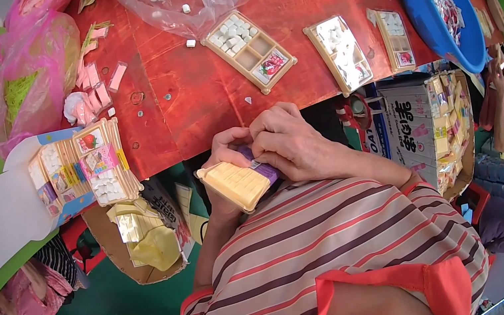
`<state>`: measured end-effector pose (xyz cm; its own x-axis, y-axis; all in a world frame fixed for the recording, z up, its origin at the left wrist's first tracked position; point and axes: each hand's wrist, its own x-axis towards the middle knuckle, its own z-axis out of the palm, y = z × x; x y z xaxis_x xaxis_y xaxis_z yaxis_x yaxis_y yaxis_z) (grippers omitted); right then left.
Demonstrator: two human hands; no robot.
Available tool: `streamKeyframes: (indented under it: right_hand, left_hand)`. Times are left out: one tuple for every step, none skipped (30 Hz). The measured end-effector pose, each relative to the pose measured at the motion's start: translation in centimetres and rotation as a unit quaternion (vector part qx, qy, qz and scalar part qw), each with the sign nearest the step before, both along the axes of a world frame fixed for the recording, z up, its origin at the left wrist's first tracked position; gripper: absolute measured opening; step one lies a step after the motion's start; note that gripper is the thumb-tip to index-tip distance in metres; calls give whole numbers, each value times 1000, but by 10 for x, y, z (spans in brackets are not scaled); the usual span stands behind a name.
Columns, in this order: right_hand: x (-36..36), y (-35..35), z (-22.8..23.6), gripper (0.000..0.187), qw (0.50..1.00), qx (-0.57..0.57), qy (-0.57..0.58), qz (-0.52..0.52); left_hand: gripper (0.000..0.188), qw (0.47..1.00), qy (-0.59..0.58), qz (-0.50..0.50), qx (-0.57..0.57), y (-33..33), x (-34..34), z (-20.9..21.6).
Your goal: Packaging stacks of small paper cards into boxes and applying labels or bands.
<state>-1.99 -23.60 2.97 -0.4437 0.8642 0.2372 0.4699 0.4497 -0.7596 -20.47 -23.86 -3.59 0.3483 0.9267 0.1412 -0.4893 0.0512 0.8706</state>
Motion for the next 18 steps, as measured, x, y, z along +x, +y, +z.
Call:
streamKeyframes:
  right_hand:
    - [0,-1,-2,11,1000,2,0,-3]
    - [0,-2,-4,13,1000,4,-1,-6]
    - [-1,-2,-5,13,1000,3,-2,-7]
    - [-1,-2,-7,14,1000,-10,-6,-15]
    - [-2,-3,-8,15,999,-24,-11,-23]
    - [-4,-4,-8,15,999,-22,-9,-21]
    - [-5,-4,-8,16,1000,-20,-10,-22]
    - [-7,-5,-7,18,1000,-18,-11,-22]
    - [-7,-4,-8,18,999,-19,-13,-24]
    - [-7,-3,-9,19,999,-33,-16,-29]
    - [-7,-1,-10,21,998,-46,-19,-34]
    - [-7,0,-11,21,998,-46,-20,-35]
    - [-6,2,-13,21,998,-47,-20,-47]
    - [-5,5,-15,22,997,-47,-21,-59]
    - [-4,6,-20,22,997,-47,-21,-59]
    - [-2,8,-26,24,998,-45,-21,-48]
    - [1,10,-28,26,998,-41,-20,-38]
    - [3,9,-26,26,998,-41,-19,-34]
  left_hand:
    - [21,1000,0,-1,-1,0,-2,-2]
    - [21,1000,21,-1,13,0,-4,-3]
    - [21,999,42,-1,28,1,-4,-5]
    - [21,999,40,-2,26,2,-4,-7]
    - [22,999,45,9,25,2,-3,-9]
    - [22,998,55,23,27,1,-4,-7]
    - [22,998,57,25,29,0,-5,-5]
    - [22,998,52,30,27,0,-5,-2]
    - [23,998,44,33,23,0,-4,-3]
    - [23,998,43,32,23,0,-3,-6]
    - [22,999,34,35,21,-1,-1,-9]
    - [21,999,26,38,19,-2,0,-12]
    - [21,999,26,36,19,-1,0,-13]
    - [21,999,23,23,23,0,1,-14]
    - [20,999,20,12,27,0,1,-16]
    - [20,999,20,12,28,0,2,-19]
    - [20,999,-35,21,-10,2,4,-24]
    - [21,994,-89,34,-49,4,6,-21]
